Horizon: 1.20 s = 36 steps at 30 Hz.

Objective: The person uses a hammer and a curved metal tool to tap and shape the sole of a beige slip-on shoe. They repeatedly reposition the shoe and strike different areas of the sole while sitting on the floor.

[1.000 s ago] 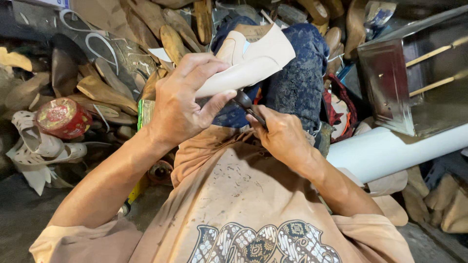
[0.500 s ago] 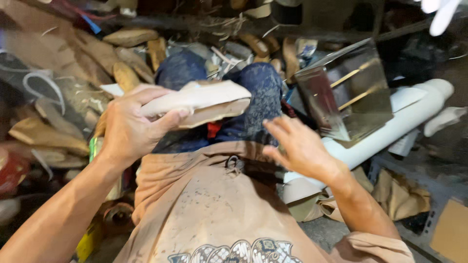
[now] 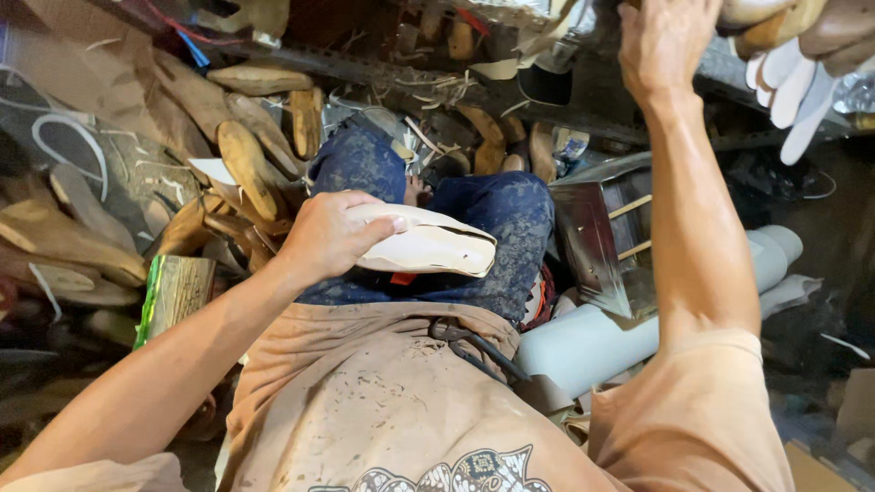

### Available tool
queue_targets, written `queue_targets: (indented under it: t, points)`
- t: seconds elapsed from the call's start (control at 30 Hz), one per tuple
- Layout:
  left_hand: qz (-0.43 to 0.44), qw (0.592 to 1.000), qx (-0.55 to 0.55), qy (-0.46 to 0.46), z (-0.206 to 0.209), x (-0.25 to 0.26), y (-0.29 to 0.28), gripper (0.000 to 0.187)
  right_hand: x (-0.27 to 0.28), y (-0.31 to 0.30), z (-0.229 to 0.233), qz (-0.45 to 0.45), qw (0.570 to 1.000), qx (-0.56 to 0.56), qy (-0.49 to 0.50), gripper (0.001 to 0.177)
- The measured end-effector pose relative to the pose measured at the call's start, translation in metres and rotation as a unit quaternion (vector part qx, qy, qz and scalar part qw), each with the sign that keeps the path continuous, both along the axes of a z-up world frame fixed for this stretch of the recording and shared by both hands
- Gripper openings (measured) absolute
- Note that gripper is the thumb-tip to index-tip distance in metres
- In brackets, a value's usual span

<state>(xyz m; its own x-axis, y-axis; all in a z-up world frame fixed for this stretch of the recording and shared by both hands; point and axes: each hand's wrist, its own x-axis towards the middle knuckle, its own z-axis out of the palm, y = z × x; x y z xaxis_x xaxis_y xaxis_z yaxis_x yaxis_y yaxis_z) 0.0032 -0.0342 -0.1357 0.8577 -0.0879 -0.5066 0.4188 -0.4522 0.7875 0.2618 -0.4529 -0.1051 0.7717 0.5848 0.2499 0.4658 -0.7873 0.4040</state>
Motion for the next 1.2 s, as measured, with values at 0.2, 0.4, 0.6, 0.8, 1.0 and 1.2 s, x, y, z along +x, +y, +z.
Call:
queue_targets:
  t: [0.2, 0.4, 0.6, 0.8, 1.0, 1.2]
  points:
    - [-0.026, 1.0, -0.011, 0.011, 0.006, 0.002, -0.003, 0.041, -0.157, 0.083, 0.059, 0.005, 0.891, 0.412, 0.192, 0.029]
    - [-0.074, 0.997, -0.027, 0.018, 0.002, 0.001, -0.005, 0.038, -0.294, 0.146, 0.056, -0.083, 0.728, 0.553, 0.396, 0.031]
    - [-0.109, 0.993, -0.05, 0.004, -0.001, 0.0, 0.0, 0.044, -0.313, 0.171, 0.047, -0.022, 0.835, 0.441, 0.328, 0.02]
    - [-0.123, 0.99, -0.066, -0.018, 0.007, 0.0, 0.01, 0.046, -0.328, 0.175, 0.037, -0.05, 0.85, 0.499, 0.159, 0.03]
    - [-0.121, 0.99, -0.071, 0.0, 0.012, -0.006, 0.01, 0.061, -0.321, 0.182, 0.04, -0.013, 0.854, 0.463, 0.235, 0.015]
    - [-0.086, 0.995, -0.055, 0.005, 0.012, -0.006, 0.01, 0.058, -0.31, 0.209, 0.044, 0.017, 0.856, 0.462, 0.232, 0.018]
